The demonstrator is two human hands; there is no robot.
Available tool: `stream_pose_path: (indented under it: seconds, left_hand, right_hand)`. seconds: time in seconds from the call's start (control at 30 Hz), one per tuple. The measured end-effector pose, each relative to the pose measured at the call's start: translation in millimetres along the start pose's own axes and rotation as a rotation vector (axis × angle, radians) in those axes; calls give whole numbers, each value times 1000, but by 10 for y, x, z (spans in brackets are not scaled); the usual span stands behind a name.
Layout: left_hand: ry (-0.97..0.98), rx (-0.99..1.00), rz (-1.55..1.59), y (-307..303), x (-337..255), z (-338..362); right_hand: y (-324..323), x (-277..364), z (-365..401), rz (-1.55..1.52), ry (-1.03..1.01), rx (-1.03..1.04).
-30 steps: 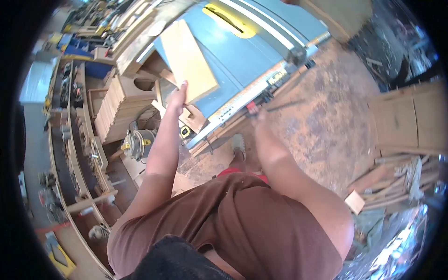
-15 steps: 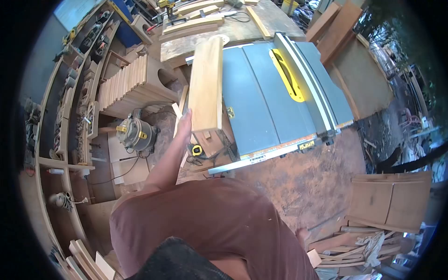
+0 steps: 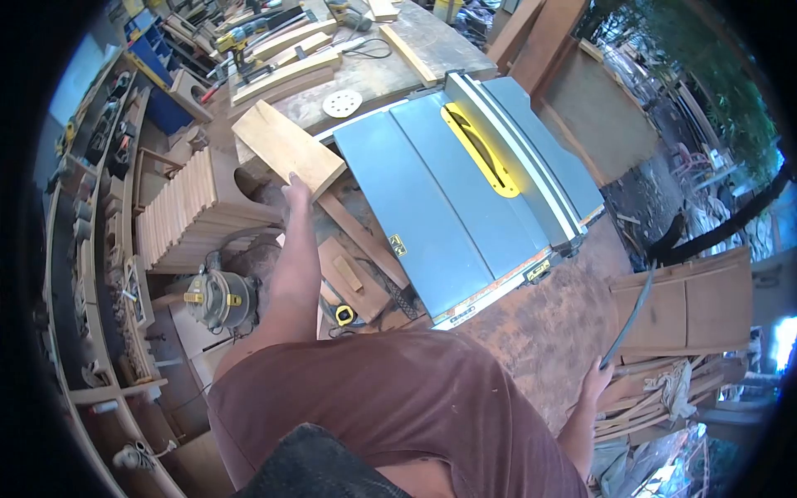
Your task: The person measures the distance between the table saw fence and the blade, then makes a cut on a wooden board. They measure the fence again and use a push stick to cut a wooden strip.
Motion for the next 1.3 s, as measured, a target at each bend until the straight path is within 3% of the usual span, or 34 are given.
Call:
stream_pose_path:
  seconds: [0.03,0.1,0.17,0.23,0.33,0.4,0.47,0.5,0.53,0.6,0.63,0.67,0.7,0.73,0.77,0.8,0.87,0.93,1.0,1.07,1.17,1.2,1.3]
  left_hand:
    - [-37,-26,27,3,-50,65]
    - [-83,-49,46,-82,-140,280]
    - [-60,76,345,-135,-309,484]
    - [-37,148,409,-30,-139,282]
    - [23,238,461,63,33,57]
    - [59,244,457,96,0,65]
    - [181,-77,58,-135,-85,98]
    - [342,-201,9,-201,-161,145]
    - [342,-212,12,-263,-292,335]
    - [789,-326,-161,-391,-1068,1285]
    - [781,-181,-80,-213,-1114,1520]
    - [768,-36,0,-17,-1122,1732]
    - [847,70,-74,256,-1044,1884]
    - [924,179,-145,542,-970,2025]
    - [942,224,-180,727,-1033,2204]
    - [961,268,-215,915,-1105,2361]
    - [939,230,-301,1210,-1062,2425]
    - [965,223,-356,1240,-1132,2462]
    - [988,206,-426,1203,-1143,2464]
    - [855,250,-209,1128,-1086,2342]
    - [824,210,-136,1077,-1070,2293]
    - [815,191,-145,1045,-1050,2292]
    - [814,189,-113,1021,-1080,2252]
  right_hand:
    - [13,135,-244,-26,-53,37]
    - [144,325,-782,-102,48,135]
    - [335,1176,-1182,2,-202,220]
    - [791,1541,-1702,-12,-402,335]
    - [1558,1889,-2416,54,-397,531]
    - [1994,2169,-2694,53,-522,619]
    - [2323,2396,-2846,64,-522,687]
    - [2506,2504,-2912,79,-512,749]
    - [2678,2589,-3114,72,-521,751]
    - [3245,2594,-3565,54,-489,925]
    - [3321,3049,-3731,34,-436,890]
    - [3381,3705,-3853,42,-543,727]
    - [3499,4452,-3894,34,-812,635]
    - [3494,5292,-3638,-23,-821,667]
    - [3378,6099,-3191,-170,-1051,636]
    - [3647,6639,-3004,-35,-1108,774]
    - [4509,7412,-2743,-85,-1237,818]
    - [5161,7941,-2193,192,-1320,810]
    - [6050,8182,-1894,617,-1245,823]
    - [5490,8238,-1492,519,-839,799]
    - [7054,8038,-1748,379,-600,799]
    - [7427,7915,-1849,341,-554,789]
    - [7095,7964,-1789,222,-595,691]
Point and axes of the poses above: each hand's wrist, its own z-axis away from the middle knuckle, its own y-axis out of the palm, x = y × z, the point moved 8 cm from there along -z, towards the middle knuckle, and after that the axes turned 12 degrees about -z, right-handed, at the moved point
